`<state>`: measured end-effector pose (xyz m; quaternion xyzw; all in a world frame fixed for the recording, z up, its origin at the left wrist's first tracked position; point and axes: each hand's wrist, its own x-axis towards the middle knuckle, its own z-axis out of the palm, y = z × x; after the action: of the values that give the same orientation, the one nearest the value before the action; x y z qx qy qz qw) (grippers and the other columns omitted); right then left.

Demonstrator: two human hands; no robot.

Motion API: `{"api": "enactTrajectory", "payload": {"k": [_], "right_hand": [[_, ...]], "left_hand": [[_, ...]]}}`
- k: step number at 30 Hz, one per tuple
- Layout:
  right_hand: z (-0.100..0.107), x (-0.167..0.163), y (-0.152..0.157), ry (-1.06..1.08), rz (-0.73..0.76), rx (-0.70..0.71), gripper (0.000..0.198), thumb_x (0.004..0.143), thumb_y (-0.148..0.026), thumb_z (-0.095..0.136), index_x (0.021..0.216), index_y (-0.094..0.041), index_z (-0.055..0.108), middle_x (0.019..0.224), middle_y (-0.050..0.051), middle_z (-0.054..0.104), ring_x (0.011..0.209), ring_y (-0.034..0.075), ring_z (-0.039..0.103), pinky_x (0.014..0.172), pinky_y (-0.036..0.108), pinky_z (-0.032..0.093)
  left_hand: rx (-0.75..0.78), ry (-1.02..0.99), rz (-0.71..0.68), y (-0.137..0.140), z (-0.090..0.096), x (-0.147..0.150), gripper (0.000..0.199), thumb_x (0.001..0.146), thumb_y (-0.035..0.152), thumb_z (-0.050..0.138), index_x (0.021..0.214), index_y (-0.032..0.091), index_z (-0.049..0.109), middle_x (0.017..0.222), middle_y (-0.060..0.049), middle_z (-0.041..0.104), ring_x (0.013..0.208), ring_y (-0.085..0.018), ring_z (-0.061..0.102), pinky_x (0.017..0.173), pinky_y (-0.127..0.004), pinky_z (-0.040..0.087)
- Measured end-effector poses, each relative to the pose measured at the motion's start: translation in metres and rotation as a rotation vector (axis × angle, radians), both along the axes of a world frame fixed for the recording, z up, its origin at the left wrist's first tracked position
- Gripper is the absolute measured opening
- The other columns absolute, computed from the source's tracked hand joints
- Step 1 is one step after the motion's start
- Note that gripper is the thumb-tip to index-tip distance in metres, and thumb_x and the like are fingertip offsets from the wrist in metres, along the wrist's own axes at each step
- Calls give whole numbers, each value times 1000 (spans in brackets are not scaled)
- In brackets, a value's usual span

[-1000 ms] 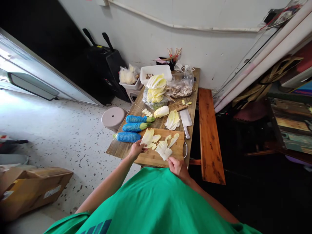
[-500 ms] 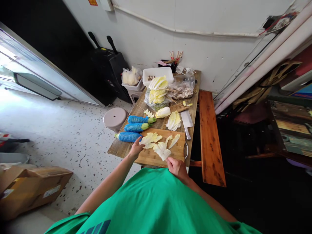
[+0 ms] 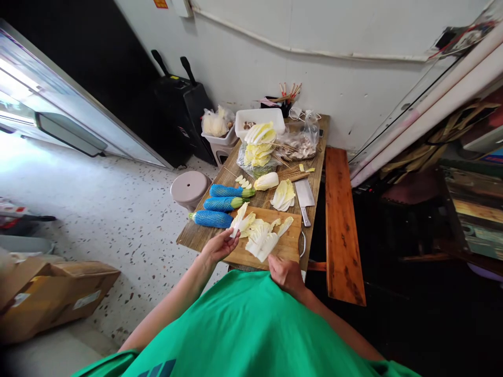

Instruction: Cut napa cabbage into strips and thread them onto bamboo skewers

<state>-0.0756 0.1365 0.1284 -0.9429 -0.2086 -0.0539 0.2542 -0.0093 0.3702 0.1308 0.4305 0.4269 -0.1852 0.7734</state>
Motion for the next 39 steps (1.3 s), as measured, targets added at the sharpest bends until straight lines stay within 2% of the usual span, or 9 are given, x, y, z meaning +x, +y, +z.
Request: {"api": "enactTrajectory", "payload": {"k": [1,4,9,21,32,39], "right_hand": [[1,0,0,-2,26,-9,32,88,-22,33,65,-21,54,56,-1,59,54,11,56,49,22,25],[4,-1,-2,7,86,-35,29,88,-19,33,66,-20,52,56,-1,58,55,10,56,49,23,23],[12,-3,-4,38,127,-69,26,87,-15,33,66,-19,49,58,-1,57,56,11,55,49,24,22],[19,-5,-8,79,158,-129,23,86,-15,32,71,-19,50,61,0,57,60,12,54,50,24,22],[17,-7,-10,82,132,-162,25,85,-16,31,70,-20,51,60,0,58,58,13,55,47,25,19],[29,-9,-10,117,134,-178,19,83,-20,35,73,-20,51,61,1,59,59,13,55,48,26,18]], "left_hand": [[-36,-13,22,-4,7,-2,2,81,14,54,81,12,54,83,-7,62,79,-13,63,66,-22,52],[-103,-43,60,-12,25,-8,2,79,13,56,78,12,54,79,-7,64,74,-13,65,64,-21,54],[-120,-49,67,-16,38,-10,4,78,10,57,82,9,57,75,-9,66,68,-14,66,64,-23,56],[-138,2,-2,-21,43,-8,6,79,12,55,83,7,57,74,-11,66,65,-14,66,63,-23,56],[-83,-62,-91,-22,45,-9,4,76,10,59,77,7,61,73,-10,66,63,-14,65,61,-23,56],[-56,-68,-122,-22,41,-11,4,72,10,64,71,7,60,67,-8,65,65,-16,66,61,-25,57]]}}
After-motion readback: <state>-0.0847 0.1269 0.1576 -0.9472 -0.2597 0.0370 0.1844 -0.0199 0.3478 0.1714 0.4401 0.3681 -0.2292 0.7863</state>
